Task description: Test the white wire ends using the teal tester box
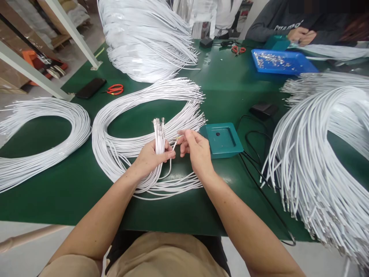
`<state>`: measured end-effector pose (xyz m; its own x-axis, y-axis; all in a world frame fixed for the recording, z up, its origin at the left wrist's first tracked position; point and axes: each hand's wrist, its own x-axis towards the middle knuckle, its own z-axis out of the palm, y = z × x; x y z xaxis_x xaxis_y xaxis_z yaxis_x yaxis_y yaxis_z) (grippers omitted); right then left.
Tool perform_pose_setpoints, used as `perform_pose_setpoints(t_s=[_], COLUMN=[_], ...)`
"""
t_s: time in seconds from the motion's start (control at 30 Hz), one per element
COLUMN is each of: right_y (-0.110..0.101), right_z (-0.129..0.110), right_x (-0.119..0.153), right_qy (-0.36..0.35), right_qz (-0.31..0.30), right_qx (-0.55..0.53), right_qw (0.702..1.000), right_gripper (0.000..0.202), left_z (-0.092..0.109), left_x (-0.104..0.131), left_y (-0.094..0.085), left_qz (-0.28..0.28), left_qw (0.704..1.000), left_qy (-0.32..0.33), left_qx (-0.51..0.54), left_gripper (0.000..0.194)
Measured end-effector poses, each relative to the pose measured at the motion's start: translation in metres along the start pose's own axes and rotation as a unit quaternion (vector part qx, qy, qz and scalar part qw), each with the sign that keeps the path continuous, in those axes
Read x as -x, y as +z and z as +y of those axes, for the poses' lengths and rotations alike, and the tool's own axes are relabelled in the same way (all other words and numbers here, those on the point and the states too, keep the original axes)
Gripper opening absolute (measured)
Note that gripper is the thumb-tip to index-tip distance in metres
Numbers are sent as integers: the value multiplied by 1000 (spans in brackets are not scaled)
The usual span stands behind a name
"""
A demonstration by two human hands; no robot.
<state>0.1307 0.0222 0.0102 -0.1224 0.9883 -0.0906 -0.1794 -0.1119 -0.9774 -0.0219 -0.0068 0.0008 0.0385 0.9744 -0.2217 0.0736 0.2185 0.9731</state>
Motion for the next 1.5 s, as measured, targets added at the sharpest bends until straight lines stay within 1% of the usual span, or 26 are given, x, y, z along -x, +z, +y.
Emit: perform_pose_setpoints(t_s=[0.07,0.13,0.3,0.4,0.47,0.57,0.63,0.67,0.73,0.83,0.9,0.97,1.07,1.2,1.3,1.33,1.4,1.43,1.5], right_y=[0,1,2,3,3,5,5,5,5,3,1,-1,-2,-1,0,0,1,1,1], right_z=[0,1,0,1,4,8,9,9,8,5,2,0,-1,1,5,7,10,12,14], right_x=[0,0,0,1,0,-1,-2,-2,-2,-2,-2,-2,-1,-1,-1,-1,0,1,2], right_qy=[24,38,21,32,59,129,160,163,147,101,79,69,59,40,14,-4,-68,-110,-197], right_qz=[-7,-19,-24,-46,-66,-96,-105,-102,-93,-110,-135,-145,-127,-104,-100,-100,-84,-72,-46], right_qx=[11,31,23,0,-43,-129,-158,-157,-136,-94,-72,-57,-50,-34,-7,12,90,144,251], right_qw=[1000,999,999,998,995,979,969,969,975,984,985,985,989,993,995,995,990,981,947], right_gripper=[34,31,21,18,17,19,20,19,14,24,19,13,11,16,18,17,15,14,15], left_z=[-2,-4,-6,-4,-3,0,1,1,2,2,3,3,2,2,4,4,3,3,2], left_x=[-1,-1,-2,-1,-1,0,0,0,1,2,2,3,3,2,3,3,3,3,1], left_y=[-1,-1,0,2,3,3,3,2,2,1,1,0,-1,-2,-3,-3,-4,-5,-8], left_qz=[2,4,0,12,30,50,50,44,25,0,-5,-9,-17,-13,-12,-17,-35,-44,-60], left_qw=[1000,1000,1000,998,997,996,996,997,998,998,998,997,996,995,994,994,994,993,992], left_qy=[1,4,2,9,18,27,30,31,34,41,46,47,53,66,73,72,60,49,21], left_qx=[3,4,28,61,73,69,60,56,50,43,47,55,65,74,80,82,89,94,112], left_gripper=[32,33,34,34,34,35,36,36,36,34,35,35,34,33,34,38,50,52,50])
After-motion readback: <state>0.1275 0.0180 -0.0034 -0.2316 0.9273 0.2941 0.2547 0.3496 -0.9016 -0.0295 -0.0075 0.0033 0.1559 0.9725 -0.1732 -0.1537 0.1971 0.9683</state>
